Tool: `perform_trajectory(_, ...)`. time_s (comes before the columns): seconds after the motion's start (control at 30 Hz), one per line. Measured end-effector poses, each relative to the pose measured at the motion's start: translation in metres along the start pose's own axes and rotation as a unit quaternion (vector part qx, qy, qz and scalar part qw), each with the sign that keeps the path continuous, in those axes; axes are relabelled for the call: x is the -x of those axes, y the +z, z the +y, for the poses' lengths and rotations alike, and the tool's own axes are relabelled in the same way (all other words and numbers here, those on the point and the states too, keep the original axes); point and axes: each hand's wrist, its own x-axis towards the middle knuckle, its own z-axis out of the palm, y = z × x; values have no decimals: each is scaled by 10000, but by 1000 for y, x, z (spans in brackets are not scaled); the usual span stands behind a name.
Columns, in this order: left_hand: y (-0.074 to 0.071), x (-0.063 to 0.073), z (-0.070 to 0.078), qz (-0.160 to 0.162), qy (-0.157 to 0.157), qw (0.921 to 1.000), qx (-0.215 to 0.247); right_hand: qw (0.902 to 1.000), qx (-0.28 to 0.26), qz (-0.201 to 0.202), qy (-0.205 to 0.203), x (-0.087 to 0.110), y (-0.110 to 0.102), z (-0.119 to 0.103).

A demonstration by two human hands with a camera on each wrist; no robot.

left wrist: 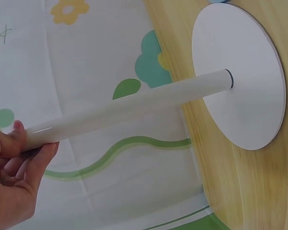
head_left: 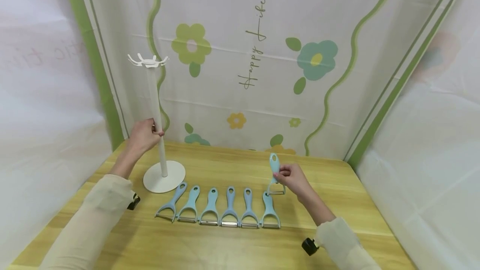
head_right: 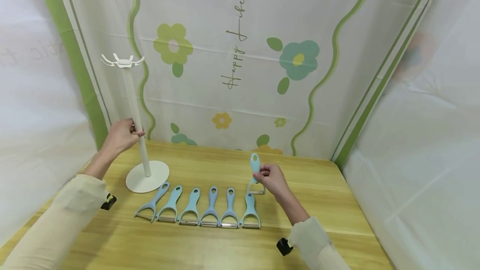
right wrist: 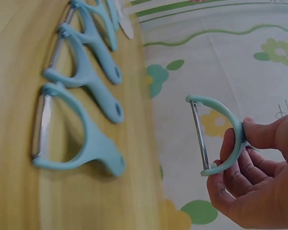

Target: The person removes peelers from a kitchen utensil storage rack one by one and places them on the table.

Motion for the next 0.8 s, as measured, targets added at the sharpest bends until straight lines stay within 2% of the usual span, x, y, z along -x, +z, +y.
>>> perform_trajectory(0.33, -2, 0, 0, -243, -113, 9996, 14, 9972, 230, -69, 706, 24, -8, 44)
perform_trajectory(0.57, -3, 2, -1, -261, -60, 9996, -44, 9942, 292, 33, 1033, 37, -10, 62)
perform_trajectory(0.8, 0, 4, -3, -216, -26, 9998, 16, 9932, 341, 191, 1094, 43, -6, 76)
